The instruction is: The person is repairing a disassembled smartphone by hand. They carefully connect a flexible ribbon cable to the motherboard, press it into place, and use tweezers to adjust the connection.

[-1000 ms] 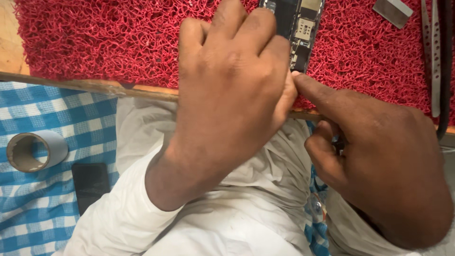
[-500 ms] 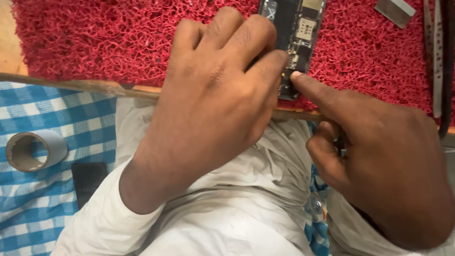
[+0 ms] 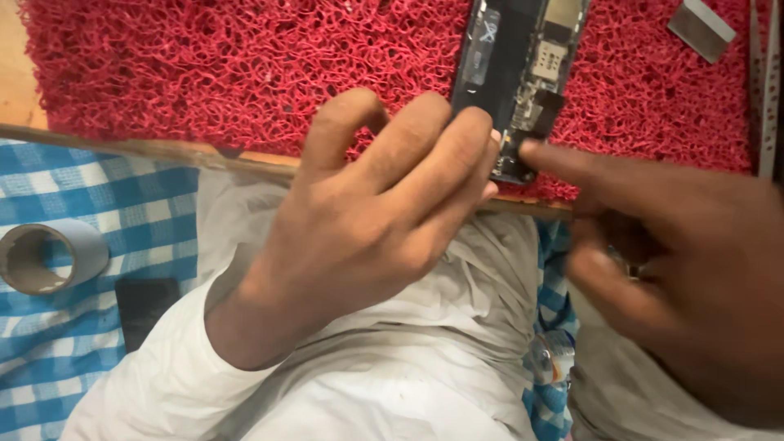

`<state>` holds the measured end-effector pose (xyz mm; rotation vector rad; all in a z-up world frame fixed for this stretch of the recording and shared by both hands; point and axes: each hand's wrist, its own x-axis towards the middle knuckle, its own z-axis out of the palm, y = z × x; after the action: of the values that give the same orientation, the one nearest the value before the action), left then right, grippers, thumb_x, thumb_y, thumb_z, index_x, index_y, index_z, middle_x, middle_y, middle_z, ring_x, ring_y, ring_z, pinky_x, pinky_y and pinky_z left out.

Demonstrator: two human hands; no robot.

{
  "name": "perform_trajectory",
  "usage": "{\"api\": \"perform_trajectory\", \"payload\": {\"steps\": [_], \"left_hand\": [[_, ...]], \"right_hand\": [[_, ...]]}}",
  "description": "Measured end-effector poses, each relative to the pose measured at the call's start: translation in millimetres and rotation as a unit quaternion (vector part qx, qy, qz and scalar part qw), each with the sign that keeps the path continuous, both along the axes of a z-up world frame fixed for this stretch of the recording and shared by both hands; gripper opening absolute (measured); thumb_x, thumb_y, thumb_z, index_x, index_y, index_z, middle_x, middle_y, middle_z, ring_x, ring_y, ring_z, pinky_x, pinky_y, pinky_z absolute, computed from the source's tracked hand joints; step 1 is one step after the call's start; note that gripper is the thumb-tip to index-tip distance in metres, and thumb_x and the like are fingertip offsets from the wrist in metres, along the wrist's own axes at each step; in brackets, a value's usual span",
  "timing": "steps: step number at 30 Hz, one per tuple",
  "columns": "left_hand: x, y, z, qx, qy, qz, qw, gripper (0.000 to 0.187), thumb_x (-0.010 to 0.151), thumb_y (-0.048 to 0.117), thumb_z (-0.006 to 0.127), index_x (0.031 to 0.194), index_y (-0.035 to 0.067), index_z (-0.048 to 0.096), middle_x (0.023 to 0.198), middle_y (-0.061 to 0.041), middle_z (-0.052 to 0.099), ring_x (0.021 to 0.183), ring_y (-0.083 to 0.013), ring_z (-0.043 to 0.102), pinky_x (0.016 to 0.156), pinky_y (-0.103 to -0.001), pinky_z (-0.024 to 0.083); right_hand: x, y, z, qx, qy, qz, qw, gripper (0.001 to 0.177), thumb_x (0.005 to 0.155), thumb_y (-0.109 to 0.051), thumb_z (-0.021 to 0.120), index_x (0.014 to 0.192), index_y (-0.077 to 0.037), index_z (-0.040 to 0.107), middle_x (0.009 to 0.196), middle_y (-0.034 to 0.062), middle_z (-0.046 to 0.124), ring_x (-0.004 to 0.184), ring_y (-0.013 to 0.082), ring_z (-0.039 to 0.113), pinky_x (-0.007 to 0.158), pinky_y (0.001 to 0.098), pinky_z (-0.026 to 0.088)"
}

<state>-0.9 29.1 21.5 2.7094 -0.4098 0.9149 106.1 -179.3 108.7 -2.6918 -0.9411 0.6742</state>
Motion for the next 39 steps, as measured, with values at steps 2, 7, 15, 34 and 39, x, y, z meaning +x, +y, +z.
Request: {"api": "perform_trajectory", "payload": {"steps": [2,7,15,34,39], "left_hand": [[1,2,-1,0.002,-0.003,-0.004,1.000,0.015,0.106,0.009,0.070,0.118,0.002,0.075,0.126,-0.008,0.064,0.124,-0.0231,0.059,0.106,-0.044,0.040],[1,2,0,-0.036,0.003,-0.007,0.999,0.018,0.100,0.010,0.070,0.115,0.001,0.076,0.126,-0.008,0.065,0.120,-0.0226,0.061,0.102,-0.044,0.042],[0,0,-6,-0.107,0.002,0.003,0.994,0.016,0.102,0.009,0.071,0.115,0.001,0.075,0.127,-0.008,0.064,0.123,-0.0226,0.060,0.103,-0.043,0.042],[4,-1,2,-0.175,0.036,0.000,0.984,0.028,0.100,0.018,0.076,0.121,0.000,0.072,0.128,-0.007,0.063,0.119,-0.0226,0.059,0.101,-0.043,0.040],[4,-1,2,-0.174,0.035,-0.004,0.984,0.028,0.102,0.021,0.079,0.120,0.000,0.072,0.126,-0.006,0.064,0.117,-0.0224,0.059,0.098,-0.043,0.040]], "right_hand": [[8,-3,2,0.067,0.043,-0.003,0.997,0.051,0.085,0.002,0.067,0.134,-0.011,0.069,0.076,0.0035,0.067,0.061,0.0113,0.064,0.051,0.0278,0.052],[19,2,-8,0.222,0.067,-0.102,0.967,0.021,0.099,-0.002,0.062,0.120,-0.002,0.065,0.090,0.0067,0.071,0.079,0.0098,0.072,0.071,0.0227,0.060],[18,28,-20,0.249,0.007,-0.040,0.968,0.013,0.103,0.007,0.067,0.115,0.003,0.067,0.105,0.0113,0.070,0.091,0.0114,0.071,0.078,0.0203,0.058],[28,18,-22,0.259,0.075,-0.063,0.961,0.020,0.097,0.007,0.069,0.115,0.003,0.061,0.107,0.0133,0.072,0.101,0.0150,0.072,0.090,0.0255,0.061],[26,25,-18,0.265,0.110,-0.086,0.954,0.021,0.095,0.004,0.069,0.115,0.002,0.063,0.105,0.0119,0.073,0.098,0.0131,0.073,0.086,0.0243,0.062]]}}
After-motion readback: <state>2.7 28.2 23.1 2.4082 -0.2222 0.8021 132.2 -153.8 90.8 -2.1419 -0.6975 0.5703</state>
